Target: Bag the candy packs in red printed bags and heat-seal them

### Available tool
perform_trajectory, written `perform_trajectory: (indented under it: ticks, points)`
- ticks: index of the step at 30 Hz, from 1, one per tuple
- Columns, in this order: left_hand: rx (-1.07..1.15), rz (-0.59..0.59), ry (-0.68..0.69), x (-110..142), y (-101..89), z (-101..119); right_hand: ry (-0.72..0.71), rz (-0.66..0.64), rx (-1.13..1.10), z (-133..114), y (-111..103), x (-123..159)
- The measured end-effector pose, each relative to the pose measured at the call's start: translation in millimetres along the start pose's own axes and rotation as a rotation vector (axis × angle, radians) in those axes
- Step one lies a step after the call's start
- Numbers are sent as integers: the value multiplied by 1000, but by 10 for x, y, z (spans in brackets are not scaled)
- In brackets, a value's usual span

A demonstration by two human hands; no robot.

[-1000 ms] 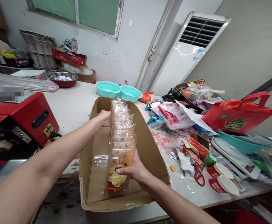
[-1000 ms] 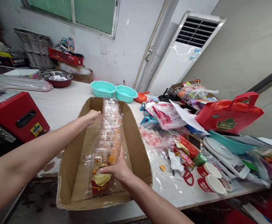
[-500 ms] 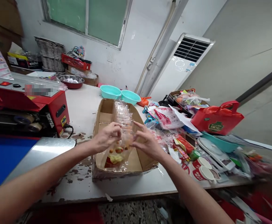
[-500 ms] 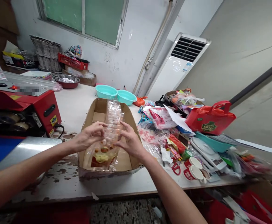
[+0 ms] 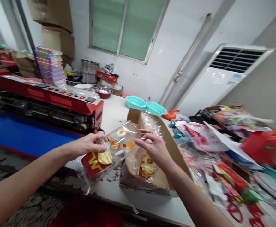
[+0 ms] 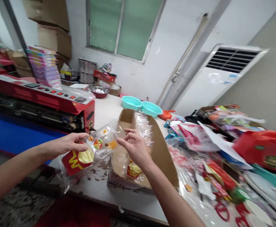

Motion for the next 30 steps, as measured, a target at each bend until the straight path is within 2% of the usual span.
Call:
perform_trajectory:
  ticks: [3, 5, 6, 8, 10, 11, 13, 17, 19, 21, 25, 30]
  points:
    - [-55, -26, -172, 323, -379, -168, -71, -197, 5, 166, 497, 63]
    - [-132, -22, -252, 478, -567, -247, -16, -305, -37, 247, 780, 70]
    - [-221, 19, -258, 530, -637, -284, 31, -335, -59, 286, 902, 64]
    - [-520, 179, -152, 580, -715, -348, 130, -341, -126, 365, 1101, 39]
    - [-880, 342, 79, 570, -682, -405, 214, -323, -206, 440, 1242, 22]
    - [-1024, 379, 196, 548, -629, -440, 254, -324, -232, 472, 1292, 24]
    - [-1205, 379, 352, 477, -503, -517, 353, -347, -291, 521, 1357, 53]
    - [-1413, 366, 494, 343, -371, -584, 621, -343, -449, 573, 1387, 169]
    - [-1498, 364, 555, 313, -364, -588, 658, -372, -471, 581, 1396, 204]
    - [-1580, 400, 584, 302, -361, -595, 621, -423, -467, 583, 1416, 203]
    - [-1700, 490, 479, 271, -280, -607, 542, -493, -380, 562, 1473, 127]
    - [-1587, 440, 148, 180, -203, -550, 425, -548, -214, 463, 1512, 57]
Point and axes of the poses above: each hand's wrist, its own x-axis away from the middle knuckle, its own y-axis out of the palm, z = x × y, the point moved 2 cm from there along -x, towards the middle knuckle, and after that the axes turned 1 degree about -x, right-handed, at the moved point
